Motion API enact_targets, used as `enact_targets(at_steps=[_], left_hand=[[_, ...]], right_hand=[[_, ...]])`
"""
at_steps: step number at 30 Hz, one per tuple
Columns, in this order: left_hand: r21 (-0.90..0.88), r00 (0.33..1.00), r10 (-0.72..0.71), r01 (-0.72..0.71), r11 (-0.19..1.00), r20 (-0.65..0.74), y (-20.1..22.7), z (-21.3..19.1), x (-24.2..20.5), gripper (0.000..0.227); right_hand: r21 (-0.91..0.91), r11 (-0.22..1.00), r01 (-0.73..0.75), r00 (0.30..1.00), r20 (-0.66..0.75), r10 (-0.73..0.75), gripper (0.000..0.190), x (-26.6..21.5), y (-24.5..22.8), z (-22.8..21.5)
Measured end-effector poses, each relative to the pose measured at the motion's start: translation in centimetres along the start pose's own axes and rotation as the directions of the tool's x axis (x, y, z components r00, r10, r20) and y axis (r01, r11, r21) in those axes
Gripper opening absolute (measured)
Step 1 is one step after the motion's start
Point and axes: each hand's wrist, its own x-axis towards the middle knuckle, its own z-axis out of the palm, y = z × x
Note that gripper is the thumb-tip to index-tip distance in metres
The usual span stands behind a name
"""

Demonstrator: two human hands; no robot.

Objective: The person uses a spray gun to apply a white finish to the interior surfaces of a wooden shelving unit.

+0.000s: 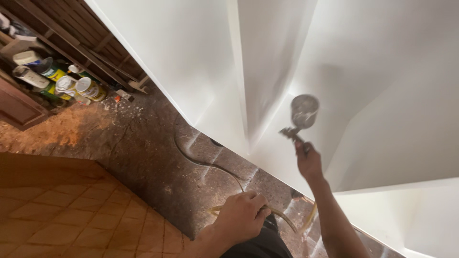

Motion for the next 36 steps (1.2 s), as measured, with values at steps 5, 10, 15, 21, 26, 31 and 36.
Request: enact_targets(at_steps=[5, 10, 15, 21, 26, 31, 36], left_hand=[[0.041, 0.997, -0.006, 0.010, 0.999, -0.074, -0.2, 0.4, 0.2, 0.014], [0.039, 0.988, -0.078, 0.084, 0.996, -0.129, 0.3, 1.2, -0.2, 0.012], [0.009, 0.972, -0.164, 0.168, 0.986, -0.166, 0.7, 1.0, -0.8, 0.013], [0.033, 0.972, -0.119, 0.128, 0.991, -0.203, 1.2, 1.7, -4.9, 0.014], [0.069, 0.970, -0.244, 0.245, 0.967, -0.014, 1.8, 1.6, -9.1, 0.015], [-0.011, 0.979, -0.201, 0.200, 0.980, -0.046, 3.1, 3.5, -11.8, 0.013], [-0.015, 0.958, -0.256, 0.256, 0.967, -0.127, 4.4, 6.2, -11.7, 0.015]], right_hand=[[-0.062, 0.998, -0.019, 0.977, -0.215, 0.006, 0.066, 10.6, -0.2, 0.7], [0.053, 0.996, -0.073, 0.949, -0.302, 0.086, 0.066, 16.2, -1.4, 0.6], [0.155, 0.987, 0.054, 0.960, -0.279, -0.009, 0.065, 14.4, -0.6, 0.3], [0.251, 0.966, 0.059, 0.989, -0.149, -0.022, 0.064, 2.9, 0.8, 0.0], [0.405, 0.914, 0.041, 0.999, -0.043, -0.026, 0.053, -8.9, 1.2, -1.6], [0.293, 0.956, -0.021, 0.992, 0.126, -0.017, 0.042, -16.5, 2.7, -4.1], [0.274, 0.952, 0.135, 0.991, -0.044, -0.127, 0.038, -12.5, 2.9, -3.9]])
